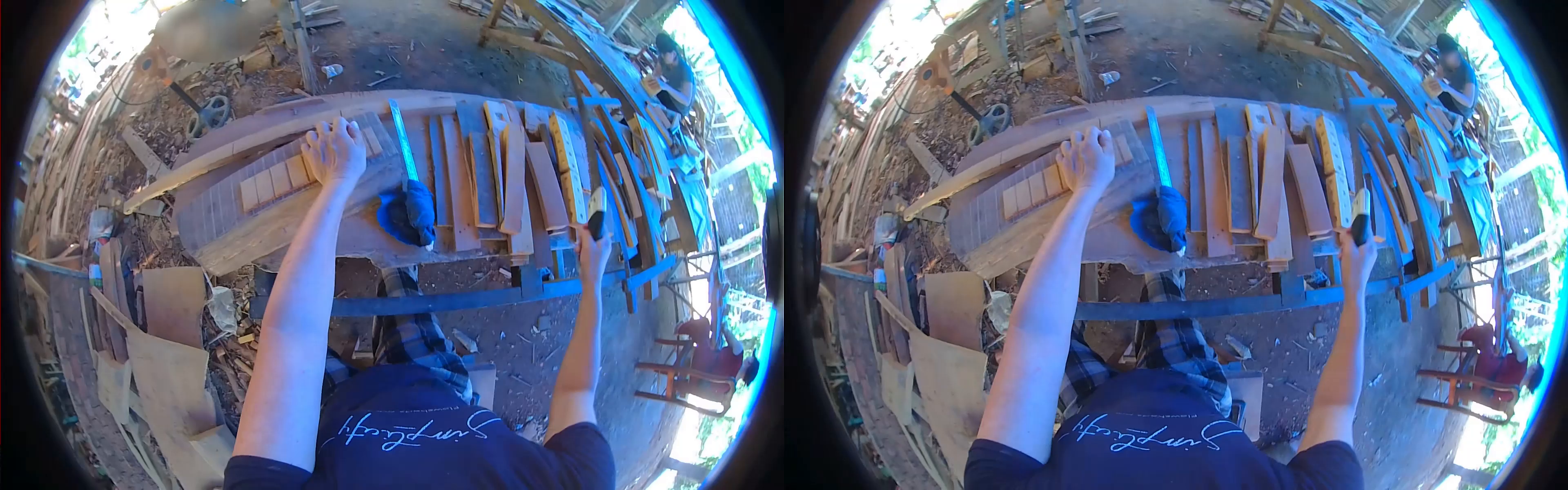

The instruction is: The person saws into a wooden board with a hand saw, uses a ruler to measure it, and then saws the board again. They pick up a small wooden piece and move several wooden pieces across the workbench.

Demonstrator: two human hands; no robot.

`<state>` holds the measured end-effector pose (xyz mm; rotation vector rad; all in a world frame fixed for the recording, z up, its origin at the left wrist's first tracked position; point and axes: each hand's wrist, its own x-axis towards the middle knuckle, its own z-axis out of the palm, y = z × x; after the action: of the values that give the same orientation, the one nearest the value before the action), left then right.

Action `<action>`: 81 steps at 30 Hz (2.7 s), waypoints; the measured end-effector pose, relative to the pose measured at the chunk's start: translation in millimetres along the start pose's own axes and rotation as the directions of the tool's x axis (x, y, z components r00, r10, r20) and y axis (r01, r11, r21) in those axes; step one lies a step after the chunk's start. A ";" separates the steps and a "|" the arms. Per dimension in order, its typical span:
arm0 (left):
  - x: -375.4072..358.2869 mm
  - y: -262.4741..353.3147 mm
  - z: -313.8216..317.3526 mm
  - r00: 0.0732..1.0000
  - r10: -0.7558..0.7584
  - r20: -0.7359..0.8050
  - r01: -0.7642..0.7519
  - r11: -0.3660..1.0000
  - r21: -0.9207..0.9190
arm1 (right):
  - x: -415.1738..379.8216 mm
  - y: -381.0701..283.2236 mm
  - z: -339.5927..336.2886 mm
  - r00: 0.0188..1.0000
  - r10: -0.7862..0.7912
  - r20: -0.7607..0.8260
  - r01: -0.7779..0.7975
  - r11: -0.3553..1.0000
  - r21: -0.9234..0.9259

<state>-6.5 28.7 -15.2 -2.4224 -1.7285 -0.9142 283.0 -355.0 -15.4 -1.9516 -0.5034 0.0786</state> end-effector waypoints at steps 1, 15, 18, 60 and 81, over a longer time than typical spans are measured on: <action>1.0 0.0 -0.2 1.000 -0.003 -0.009 0.003 1.000 0.004 | -23.6 -24.2 10.3 0.999 0.003 0.045 -0.010 0.989 0.148; 2.9 -4.4 -7.1 0.995 0.043 0.087 -0.041 0.999 -0.015 | -186.2 -132.7 172.6 0.892 -0.067 0.448 -0.043 0.972 0.232; 6.4 -11.2 -8.5 0.992 0.060 0.116 -0.058 0.998 -0.015 | -194.0 -128.6 179.4 0.879 -0.056 0.473 -0.059 0.973 0.225; 7.8 -7.5 -2.2 0.999 0.018 0.037 -0.019 1.000 0.025 | -171.2 -141.1 225.2 0.901 -0.171 0.398 0.063 0.961 0.271; 7.7 -5.7 -4.1 0.996 0.028 0.080 -0.032 0.998 0.053 | -199.0 -130.8 174.4 0.879 -0.209 0.429 0.142 0.973 0.184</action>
<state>-11.6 36.0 -9.9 -2.4746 -1.7125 -0.7680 12.9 -236.2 -8.3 -1.7312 -0.9500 0.4452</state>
